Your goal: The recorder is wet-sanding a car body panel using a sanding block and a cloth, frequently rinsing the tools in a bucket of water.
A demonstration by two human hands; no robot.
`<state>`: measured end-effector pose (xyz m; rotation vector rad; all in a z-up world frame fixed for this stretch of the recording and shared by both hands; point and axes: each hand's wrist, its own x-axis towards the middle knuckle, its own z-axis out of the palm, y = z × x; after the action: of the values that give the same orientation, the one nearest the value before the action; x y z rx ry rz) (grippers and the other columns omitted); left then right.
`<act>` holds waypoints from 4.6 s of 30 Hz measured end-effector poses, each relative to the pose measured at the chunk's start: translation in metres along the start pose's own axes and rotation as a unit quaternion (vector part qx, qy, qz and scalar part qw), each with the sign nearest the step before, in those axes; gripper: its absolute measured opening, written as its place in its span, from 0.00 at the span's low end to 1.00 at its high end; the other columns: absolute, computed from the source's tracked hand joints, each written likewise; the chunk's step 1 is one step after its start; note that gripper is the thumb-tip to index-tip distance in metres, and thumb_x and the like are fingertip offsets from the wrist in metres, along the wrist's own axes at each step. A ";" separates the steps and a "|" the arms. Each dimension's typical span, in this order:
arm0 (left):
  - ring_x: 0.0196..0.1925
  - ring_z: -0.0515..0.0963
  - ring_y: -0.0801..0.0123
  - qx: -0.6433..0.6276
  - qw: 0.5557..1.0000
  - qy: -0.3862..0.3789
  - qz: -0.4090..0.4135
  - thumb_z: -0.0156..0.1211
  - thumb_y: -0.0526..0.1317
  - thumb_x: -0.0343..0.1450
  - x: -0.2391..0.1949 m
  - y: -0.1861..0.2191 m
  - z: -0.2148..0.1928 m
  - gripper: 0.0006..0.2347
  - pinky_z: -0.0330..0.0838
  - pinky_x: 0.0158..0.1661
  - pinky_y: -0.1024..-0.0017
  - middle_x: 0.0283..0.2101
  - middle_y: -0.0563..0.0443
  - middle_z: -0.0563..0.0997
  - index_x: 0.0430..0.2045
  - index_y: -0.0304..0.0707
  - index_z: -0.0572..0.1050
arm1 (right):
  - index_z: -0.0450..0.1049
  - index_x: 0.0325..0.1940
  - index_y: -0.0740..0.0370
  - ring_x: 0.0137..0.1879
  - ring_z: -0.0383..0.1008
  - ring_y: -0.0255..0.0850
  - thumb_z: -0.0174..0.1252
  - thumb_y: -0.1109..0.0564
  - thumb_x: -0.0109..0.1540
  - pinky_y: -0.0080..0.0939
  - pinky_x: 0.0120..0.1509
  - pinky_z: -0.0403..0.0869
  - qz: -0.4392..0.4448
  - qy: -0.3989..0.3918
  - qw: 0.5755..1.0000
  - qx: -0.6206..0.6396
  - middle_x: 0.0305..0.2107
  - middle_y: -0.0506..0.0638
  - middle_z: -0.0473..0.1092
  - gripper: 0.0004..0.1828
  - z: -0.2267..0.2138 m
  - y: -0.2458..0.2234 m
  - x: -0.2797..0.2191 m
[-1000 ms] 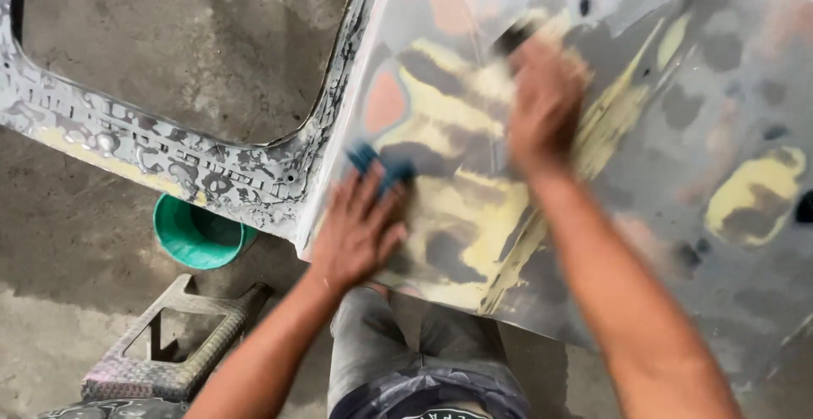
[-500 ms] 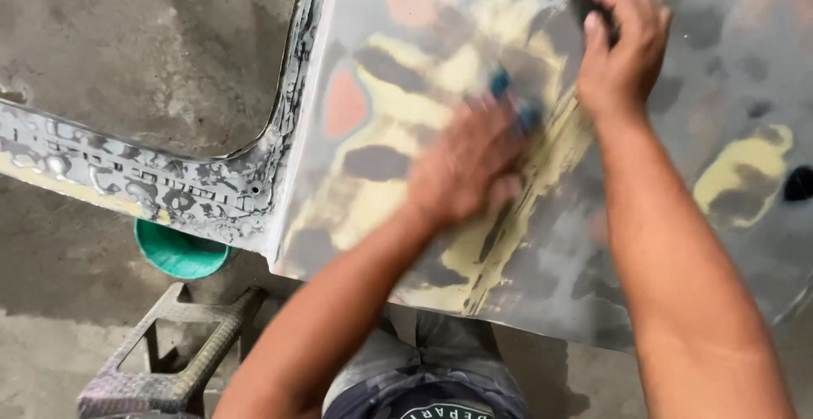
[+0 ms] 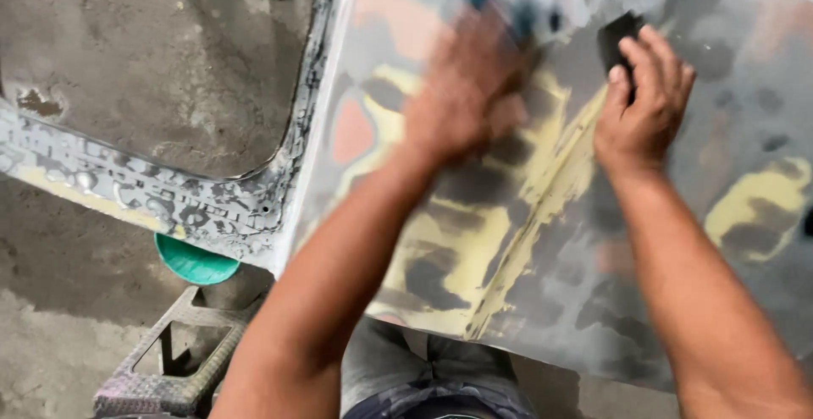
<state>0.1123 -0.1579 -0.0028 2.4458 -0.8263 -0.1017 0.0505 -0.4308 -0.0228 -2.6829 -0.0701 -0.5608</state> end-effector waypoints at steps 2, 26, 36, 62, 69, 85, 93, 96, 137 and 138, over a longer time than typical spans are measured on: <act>0.80 0.43 0.51 0.039 0.986 -0.131 0.092 0.42 0.65 0.75 -0.039 0.032 -0.003 0.30 0.33 0.76 0.54 0.78 0.47 0.50 0.71 0.55 0.60 | 0.74 0.63 0.63 0.67 0.66 0.59 0.56 0.67 0.70 0.57 0.77 0.64 -0.013 0.007 1.000 0.000 0.66 0.57 0.68 0.16 0.014 0.011 0.028; 0.74 0.61 0.30 -0.019 0.930 0.173 -0.325 0.44 0.54 0.77 -0.238 0.001 -0.044 0.29 0.55 0.70 0.47 0.73 0.30 0.62 0.72 0.41 0.61 | 0.78 0.51 0.63 0.65 0.71 0.57 0.50 0.64 0.70 0.58 0.73 0.65 -0.074 -0.047 0.995 0.042 0.58 0.59 0.75 0.11 0.095 -0.185 0.076; 0.74 0.62 0.31 -0.012 0.923 0.190 -0.333 0.48 0.61 0.75 -0.241 0.000 -0.041 0.33 0.60 0.68 0.47 0.74 0.31 0.63 0.72 0.41 0.61 | 0.80 0.49 0.59 0.57 0.78 0.48 0.48 0.59 0.74 0.51 0.66 0.74 -0.216 -0.125 0.968 0.003 0.55 0.52 0.78 0.13 0.098 -0.185 0.108; 0.73 0.61 0.29 0.018 0.930 0.171 -0.324 0.53 0.58 0.72 -0.240 -0.002 -0.040 0.34 0.60 0.67 0.45 0.73 0.29 0.61 0.72 0.37 0.60 | 0.81 0.57 0.55 0.60 0.75 0.47 0.47 0.63 0.71 0.48 0.68 0.71 -0.190 -0.069 0.979 0.031 0.58 0.53 0.75 0.18 0.103 -0.167 0.106; 0.74 0.60 0.29 0.023 0.932 0.169 -0.321 0.55 0.57 0.73 -0.237 -0.004 -0.039 0.34 0.59 0.68 0.44 0.73 0.28 0.60 0.72 0.35 0.60 | 0.80 0.57 0.47 0.58 0.78 0.42 0.52 0.58 0.74 0.45 0.68 0.75 -0.428 -0.173 0.876 0.143 0.58 0.49 0.76 0.13 0.102 -0.198 0.049; 0.72 0.61 0.28 0.031 0.935 0.152 -0.319 0.58 0.54 0.70 -0.237 -0.002 -0.041 0.35 0.60 0.65 0.44 0.72 0.27 0.60 0.71 0.34 0.59 | 0.78 0.63 0.60 0.60 0.76 0.48 0.50 0.64 0.76 0.48 0.70 0.70 -0.090 -0.126 0.986 0.060 0.57 0.52 0.77 0.14 0.052 -0.102 0.096; 0.72 0.60 0.28 0.039 0.934 0.139 -0.327 0.57 0.55 0.70 -0.235 -0.002 -0.042 0.36 0.59 0.65 0.43 0.72 0.27 0.59 0.71 0.33 0.58 | 0.79 0.58 0.62 0.56 0.76 0.43 0.55 0.48 0.73 0.45 0.68 0.72 -0.300 -0.131 0.934 0.144 0.49 0.56 0.77 0.18 0.059 -0.182 -0.004; 0.72 0.60 0.29 0.045 0.933 0.145 -0.327 0.57 0.56 0.71 -0.236 -0.001 -0.039 0.36 0.59 0.66 0.43 0.72 0.28 0.59 0.72 0.35 0.58 | 0.77 0.58 0.61 0.62 0.76 0.42 0.51 0.50 0.72 0.44 0.71 0.71 -0.376 -0.128 0.914 0.084 0.56 0.54 0.77 0.17 0.059 -0.151 0.037; 0.73 0.58 0.26 0.060 0.935 0.132 -0.324 0.53 0.57 0.73 -0.239 -0.003 -0.034 0.36 0.55 0.69 0.43 0.73 0.25 0.59 0.74 0.36 0.55 | 0.76 0.61 0.48 0.68 0.72 0.42 0.48 0.60 0.73 0.48 0.73 0.70 -0.204 -0.144 0.964 0.094 0.60 0.44 0.74 0.16 -0.014 -0.081 -0.053; 0.73 0.59 0.26 0.058 0.937 0.136 -0.317 0.53 0.57 0.74 -0.238 -0.002 -0.035 0.36 0.55 0.70 0.43 0.73 0.25 0.59 0.74 0.36 0.55 | 0.77 0.61 0.52 0.71 0.72 0.46 0.46 0.62 0.74 0.56 0.73 0.69 -0.066 -0.115 0.991 0.030 0.62 0.45 0.73 0.16 -0.013 -0.049 -0.030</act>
<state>-0.0710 -0.0017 0.0017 2.6654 0.0982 0.0511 0.0123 -0.3893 -0.0055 -2.6853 -0.3256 -0.2787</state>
